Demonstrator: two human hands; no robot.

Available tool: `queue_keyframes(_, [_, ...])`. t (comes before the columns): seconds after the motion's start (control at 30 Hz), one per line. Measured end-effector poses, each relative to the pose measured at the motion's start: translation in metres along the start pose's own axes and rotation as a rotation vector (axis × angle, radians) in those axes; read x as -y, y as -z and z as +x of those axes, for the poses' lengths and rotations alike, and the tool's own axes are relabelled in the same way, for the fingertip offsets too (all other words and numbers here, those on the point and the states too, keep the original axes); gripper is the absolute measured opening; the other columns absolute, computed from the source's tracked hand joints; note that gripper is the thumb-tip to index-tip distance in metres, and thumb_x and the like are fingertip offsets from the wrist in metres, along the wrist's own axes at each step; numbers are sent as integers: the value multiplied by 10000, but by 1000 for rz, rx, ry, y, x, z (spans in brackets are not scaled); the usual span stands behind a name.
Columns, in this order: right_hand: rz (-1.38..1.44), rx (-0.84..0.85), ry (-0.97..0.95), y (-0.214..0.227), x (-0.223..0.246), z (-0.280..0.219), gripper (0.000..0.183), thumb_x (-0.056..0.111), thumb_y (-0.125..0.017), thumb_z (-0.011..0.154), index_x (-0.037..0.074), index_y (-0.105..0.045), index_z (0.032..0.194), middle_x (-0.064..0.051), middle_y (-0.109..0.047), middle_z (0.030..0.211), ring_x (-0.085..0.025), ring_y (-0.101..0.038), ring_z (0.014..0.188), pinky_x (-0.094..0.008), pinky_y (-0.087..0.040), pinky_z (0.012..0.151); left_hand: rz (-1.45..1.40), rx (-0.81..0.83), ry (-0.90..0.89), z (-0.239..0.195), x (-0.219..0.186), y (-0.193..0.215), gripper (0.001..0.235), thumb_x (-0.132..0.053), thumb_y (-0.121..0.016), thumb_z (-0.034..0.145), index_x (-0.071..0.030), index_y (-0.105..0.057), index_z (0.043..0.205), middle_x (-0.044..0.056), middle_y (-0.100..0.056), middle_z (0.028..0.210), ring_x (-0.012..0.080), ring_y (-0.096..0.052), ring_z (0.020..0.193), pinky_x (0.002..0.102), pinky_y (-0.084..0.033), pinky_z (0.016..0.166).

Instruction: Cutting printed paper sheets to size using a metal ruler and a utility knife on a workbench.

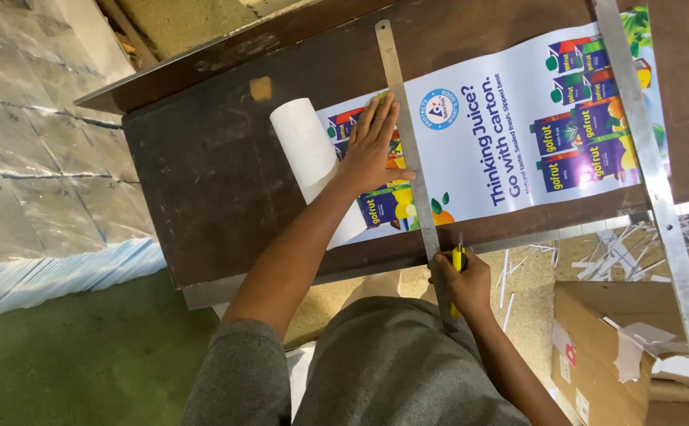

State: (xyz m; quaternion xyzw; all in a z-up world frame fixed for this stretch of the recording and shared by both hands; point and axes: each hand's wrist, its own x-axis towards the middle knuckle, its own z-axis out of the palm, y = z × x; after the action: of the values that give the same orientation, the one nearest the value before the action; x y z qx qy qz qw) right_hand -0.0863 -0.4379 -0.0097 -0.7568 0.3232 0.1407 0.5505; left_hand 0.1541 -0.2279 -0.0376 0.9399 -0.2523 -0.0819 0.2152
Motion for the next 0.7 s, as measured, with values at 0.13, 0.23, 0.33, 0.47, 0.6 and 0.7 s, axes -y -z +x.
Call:
queue_keyframes(0.13, [17,16,-16,7,8,0,210,221,-921,810,79,-808,916,-103,-700,680,-178,-604,622,-305,-454,583,-107,41,39,-1,-1,1,1398,-751,-882,772,-105,-93,1727,92,31,1797,346,75,1648,541,-25,1320])
queue_keyframes(0.23, [165,122,-150,10,11,8,180,141,-763,910,-27,-705,935,-202,-739,810,-341,-774,629,-418,-672,517,26,90,42,3,-5,10,1470,-765,-935,807,-102,29,1697,67,72,1784,317,59,1656,587,-140,1327])
queue_keyframes(0.33, [169,117,-159,8,4,10,156,120,-772,906,-24,-713,920,-188,-721,802,-328,-760,617,-419,-681,515,6,88,40,2,-5,11,1454,-750,-937,803,-100,8,1697,61,63,1783,312,61,1654,618,-154,1311])
queue_keyframes(0.47, [165,120,-151,9,8,8,160,127,-776,906,-10,-700,938,-193,-734,794,-323,-759,600,-413,-657,495,19,107,43,3,-4,10,1492,-745,-966,784,-101,25,1695,63,76,1781,312,65,1652,619,-162,1311])
queue_keyframes(0.6, [257,129,-159,5,-1,11,163,106,-774,903,-27,-690,945,-216,-737,792,-338,-751,588,-419,-647,482,10,94,36,2,-3,11,1513,-720,-997,767,-113,31,1698,56,77,1783,318,51,1656,625,-177,1307])
queue_keyframes(0.7, [161,136,-182,11,22,3,161,137,-757,928,-15,-716,958,-189,-745,806,-325,-770,611,-394,-641,491,1,85,36,1,-2,9,1505,-735,-988,778,-120,28,1703,40,82,1785,306,63,1658,615,-152,1318])
